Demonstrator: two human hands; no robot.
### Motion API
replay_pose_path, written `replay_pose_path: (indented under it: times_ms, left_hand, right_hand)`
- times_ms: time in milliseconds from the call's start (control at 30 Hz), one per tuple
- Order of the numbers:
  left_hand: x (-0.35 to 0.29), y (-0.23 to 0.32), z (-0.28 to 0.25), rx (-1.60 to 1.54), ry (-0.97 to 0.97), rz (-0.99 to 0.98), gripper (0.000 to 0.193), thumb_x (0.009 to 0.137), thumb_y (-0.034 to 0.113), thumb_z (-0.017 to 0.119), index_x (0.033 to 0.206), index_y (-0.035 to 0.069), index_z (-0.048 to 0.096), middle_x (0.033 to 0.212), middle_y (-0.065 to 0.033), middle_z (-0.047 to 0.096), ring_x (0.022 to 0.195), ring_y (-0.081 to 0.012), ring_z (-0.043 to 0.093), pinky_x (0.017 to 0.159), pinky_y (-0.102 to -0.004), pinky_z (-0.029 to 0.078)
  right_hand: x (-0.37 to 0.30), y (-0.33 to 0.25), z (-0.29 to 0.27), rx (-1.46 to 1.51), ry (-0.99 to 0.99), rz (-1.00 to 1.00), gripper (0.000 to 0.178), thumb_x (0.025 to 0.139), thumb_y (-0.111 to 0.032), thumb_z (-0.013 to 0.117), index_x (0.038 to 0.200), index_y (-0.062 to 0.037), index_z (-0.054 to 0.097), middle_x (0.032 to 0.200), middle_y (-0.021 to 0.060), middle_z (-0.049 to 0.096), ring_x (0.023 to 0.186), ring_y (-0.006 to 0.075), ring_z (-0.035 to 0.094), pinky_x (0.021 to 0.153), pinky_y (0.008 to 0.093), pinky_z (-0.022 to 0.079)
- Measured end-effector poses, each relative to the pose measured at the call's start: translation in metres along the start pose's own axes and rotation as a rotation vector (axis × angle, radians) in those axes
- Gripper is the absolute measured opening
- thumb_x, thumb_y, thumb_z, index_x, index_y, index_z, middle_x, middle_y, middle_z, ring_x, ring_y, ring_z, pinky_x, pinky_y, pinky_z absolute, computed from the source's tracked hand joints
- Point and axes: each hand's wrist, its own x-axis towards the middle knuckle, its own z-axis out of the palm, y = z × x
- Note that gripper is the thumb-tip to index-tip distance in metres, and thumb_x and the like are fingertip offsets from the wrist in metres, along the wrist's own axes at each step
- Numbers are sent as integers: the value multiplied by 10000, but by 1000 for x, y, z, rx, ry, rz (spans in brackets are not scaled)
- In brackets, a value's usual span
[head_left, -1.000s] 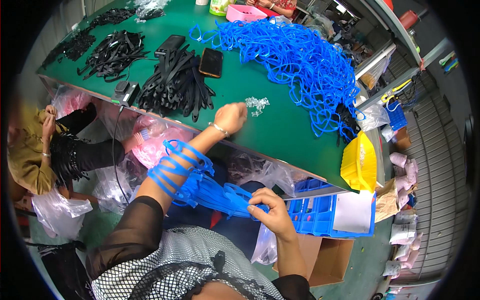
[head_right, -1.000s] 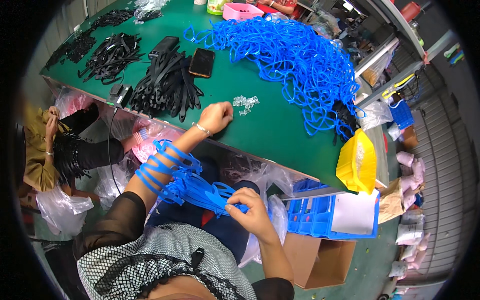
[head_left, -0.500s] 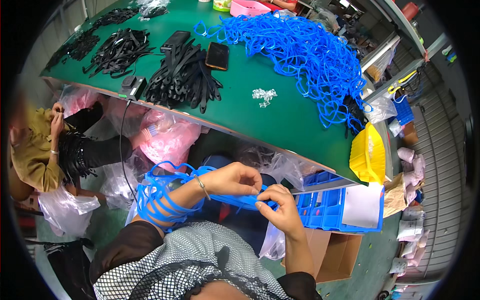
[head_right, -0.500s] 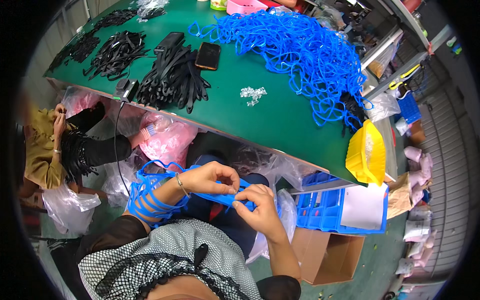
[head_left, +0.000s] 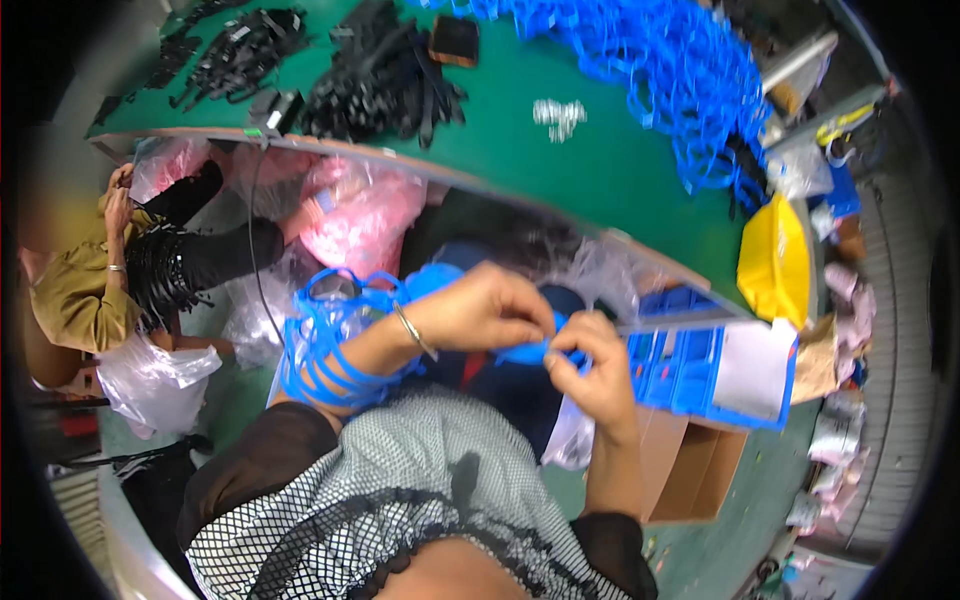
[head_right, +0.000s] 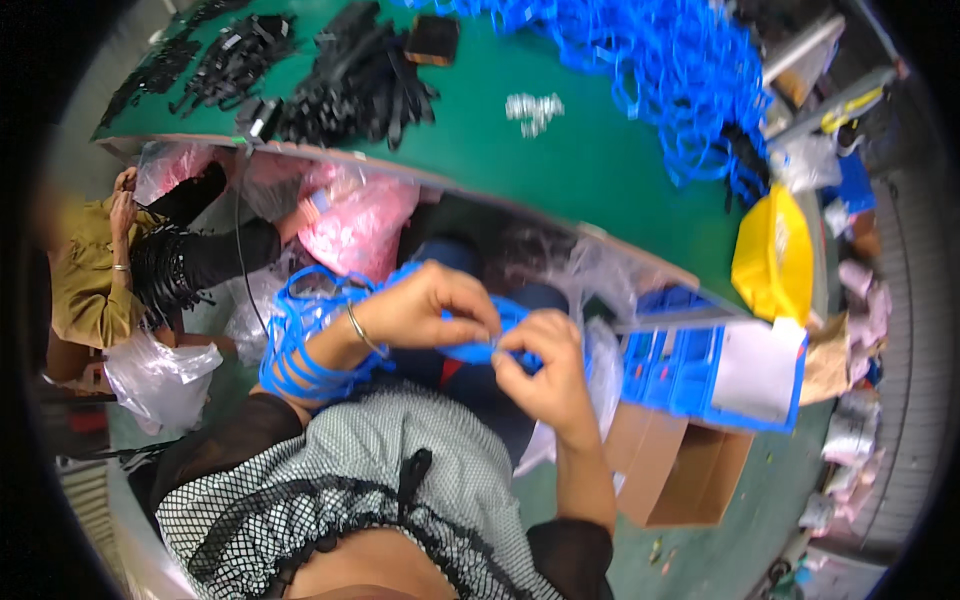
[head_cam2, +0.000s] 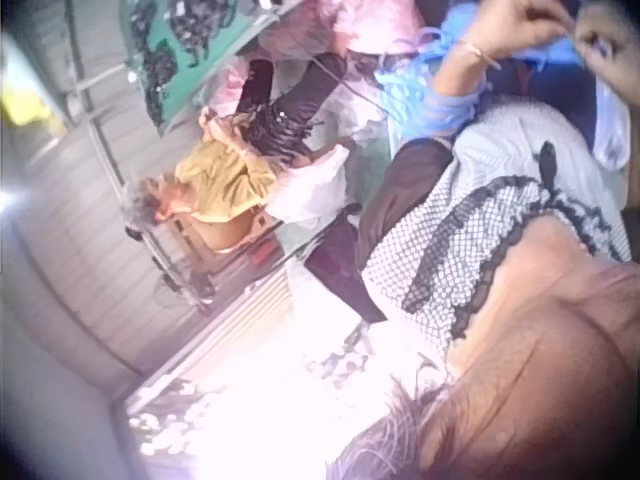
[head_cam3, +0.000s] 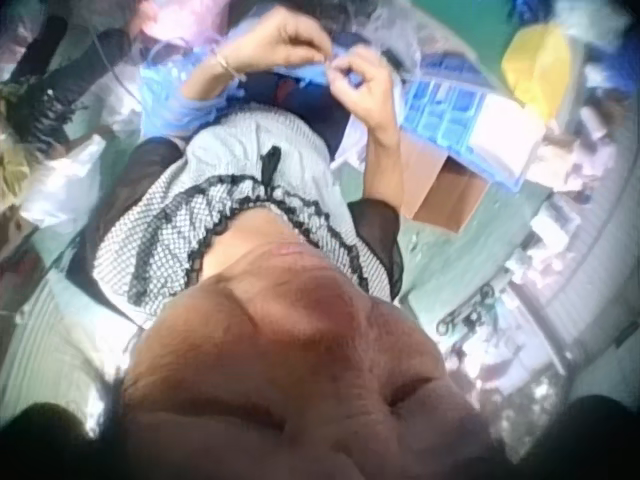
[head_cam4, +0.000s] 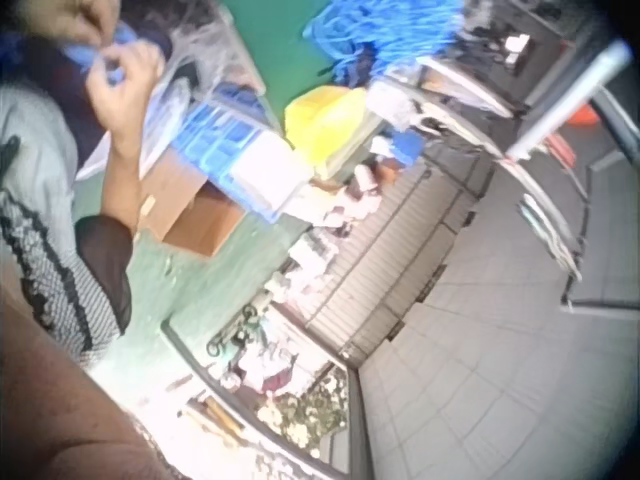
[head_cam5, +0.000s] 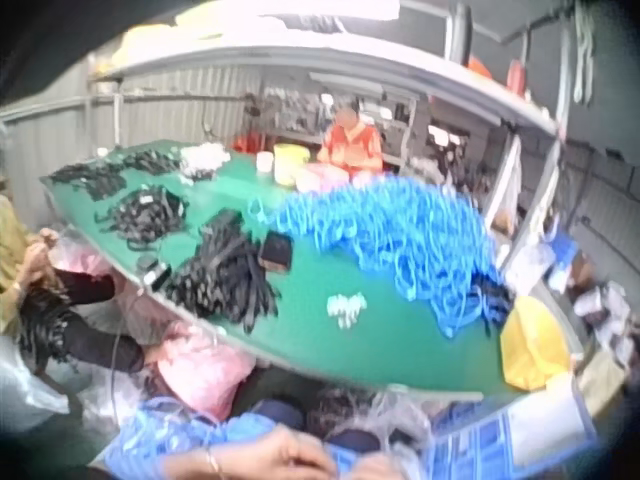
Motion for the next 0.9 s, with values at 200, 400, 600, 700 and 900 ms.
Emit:
replay_pose_path:
  times_ms: [200,400,600,700,900]
  left_hand:
    - [-5,8,2,-120,44,-77,126,761,24,662,882,-9,665,835,-90,651,774,-146,617,695,-269,497]
    - [-6,8,3,-87,53,-39,113,742,26,672,852,0,676,830,-98,657,782,-175,628,703,-285,495]
    - [-5,13,6,132,96,127,153,707,-19,659,855,19,666,797,-104,639,749,-233,636,650,-307,515]
    - [-6,14,6,265,105,220,212,650,-69,643,843,16,659,821,-108,643,764,-259,643,644,-315,512]
    - [-12,12,10,411,-4,355,271,667,-14,596,934,12,636,822,-118,611,747,-286,616,622,-357,493]
  right_hand:
    - [0,2,1,95,-72,74,99,629,-35,636,703,0,580,724,72,553,763,205,511,715,317,398]
    - [-2,1,3,143,-46,122,86,610,-77,649,675,-40,607,691,53,562,731,224,519,712,350,385]
    - [3,4,0,177,-71,142,82,605,-61,635,667,-31,591,676,58,547,725,225,512,704,337,382]
    - [5,5,2,180,-98,109,85,600,-39,620,663,-16,570,673,64,539,707,237,508,677,331,386]
    - [-3,8,6,218,-98,152,103,569,-14,591,651,7,533,690,83,527,712,212,503,669,314,394]
